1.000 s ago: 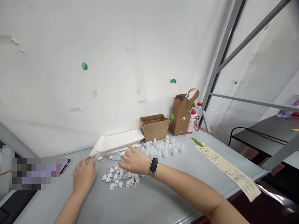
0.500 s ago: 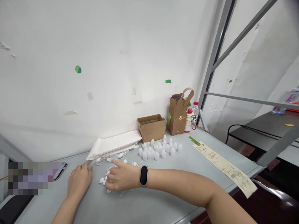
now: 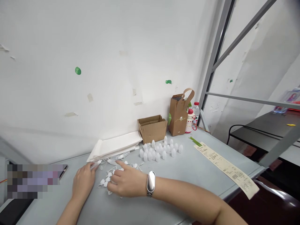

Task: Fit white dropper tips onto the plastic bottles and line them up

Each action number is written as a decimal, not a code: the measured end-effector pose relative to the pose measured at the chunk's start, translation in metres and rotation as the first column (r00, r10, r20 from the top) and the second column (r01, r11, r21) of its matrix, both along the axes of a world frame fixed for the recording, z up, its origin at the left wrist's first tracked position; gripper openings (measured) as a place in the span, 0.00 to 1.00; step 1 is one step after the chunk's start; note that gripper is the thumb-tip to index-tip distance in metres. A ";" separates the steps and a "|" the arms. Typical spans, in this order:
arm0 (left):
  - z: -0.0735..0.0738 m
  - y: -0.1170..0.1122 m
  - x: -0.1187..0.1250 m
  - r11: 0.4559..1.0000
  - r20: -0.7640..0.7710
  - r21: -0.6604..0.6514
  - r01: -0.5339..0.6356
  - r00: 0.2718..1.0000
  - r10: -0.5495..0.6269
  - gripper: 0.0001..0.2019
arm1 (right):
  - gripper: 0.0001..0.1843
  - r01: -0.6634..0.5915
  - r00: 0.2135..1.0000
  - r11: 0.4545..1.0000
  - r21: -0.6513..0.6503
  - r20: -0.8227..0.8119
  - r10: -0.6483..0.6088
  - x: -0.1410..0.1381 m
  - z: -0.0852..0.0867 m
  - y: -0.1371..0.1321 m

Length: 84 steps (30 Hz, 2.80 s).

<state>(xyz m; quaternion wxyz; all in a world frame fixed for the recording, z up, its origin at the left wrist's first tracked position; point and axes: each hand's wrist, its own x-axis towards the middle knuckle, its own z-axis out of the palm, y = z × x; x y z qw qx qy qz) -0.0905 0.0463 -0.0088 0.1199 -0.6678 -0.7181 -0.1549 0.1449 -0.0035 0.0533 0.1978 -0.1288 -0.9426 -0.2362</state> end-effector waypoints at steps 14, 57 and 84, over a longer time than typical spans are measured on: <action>0.000 -0.003 0.005 0.996 0.048 0.060 0.069 0.996 -0.072 0.19 | 0.12 0.539 0.344 0.520 -0.663 -0.391 -0.854 0.159 -0.037 -0.025; 0.016 -0.059 0.114 0.688 -0.090 0.409 0.599 0.777 -0.623 0.11 | 0.27 -0.141 0.598 0.319 -0.937 -0.337 -0.728 0.052 -0.048 0.015; 0.024 -0.068 0.118 0.845 0.357 0.140 0.516 0.770 -0.529 0.13 | 0.24 -0.305 0.447 0.323 -0.896 -0.434 -0.782 0.040 -0.046 -0.004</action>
